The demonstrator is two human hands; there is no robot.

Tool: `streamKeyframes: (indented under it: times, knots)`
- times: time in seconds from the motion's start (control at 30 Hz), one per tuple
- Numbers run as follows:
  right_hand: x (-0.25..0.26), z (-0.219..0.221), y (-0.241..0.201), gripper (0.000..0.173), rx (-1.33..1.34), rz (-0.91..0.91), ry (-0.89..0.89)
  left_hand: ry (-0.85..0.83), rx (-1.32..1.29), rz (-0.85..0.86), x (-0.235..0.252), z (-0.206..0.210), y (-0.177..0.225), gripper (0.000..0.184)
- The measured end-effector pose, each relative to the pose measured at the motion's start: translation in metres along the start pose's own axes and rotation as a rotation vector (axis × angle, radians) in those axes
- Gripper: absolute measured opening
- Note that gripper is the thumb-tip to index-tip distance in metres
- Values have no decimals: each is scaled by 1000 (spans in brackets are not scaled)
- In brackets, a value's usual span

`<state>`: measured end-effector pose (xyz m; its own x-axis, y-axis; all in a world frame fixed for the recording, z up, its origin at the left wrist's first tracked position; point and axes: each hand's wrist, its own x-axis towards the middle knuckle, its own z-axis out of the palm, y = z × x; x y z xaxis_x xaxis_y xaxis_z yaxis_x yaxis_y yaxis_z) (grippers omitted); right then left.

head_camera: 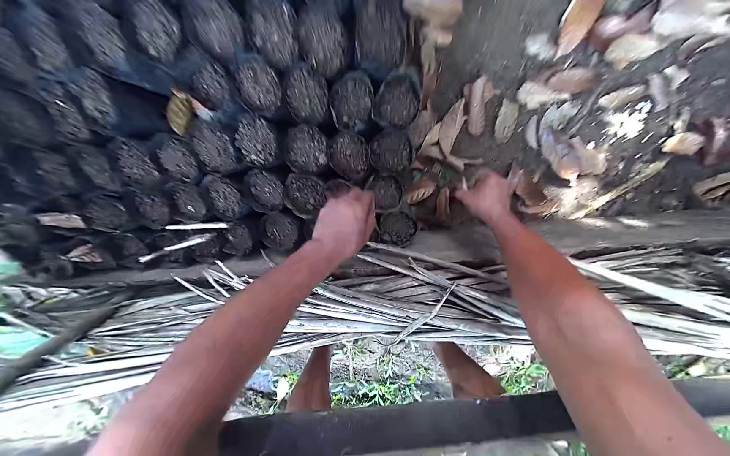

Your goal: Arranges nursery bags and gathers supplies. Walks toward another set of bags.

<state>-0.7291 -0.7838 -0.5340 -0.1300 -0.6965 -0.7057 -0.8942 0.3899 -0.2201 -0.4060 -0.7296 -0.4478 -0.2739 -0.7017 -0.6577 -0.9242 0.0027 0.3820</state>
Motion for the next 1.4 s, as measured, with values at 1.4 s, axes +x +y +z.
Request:
streamKeyframes:
  times: [1.4]
  knots:
    - [-632, -102, -123, 48, -146, -214, -780, 459, -1666, -1243, -855, 221, 206, 41]
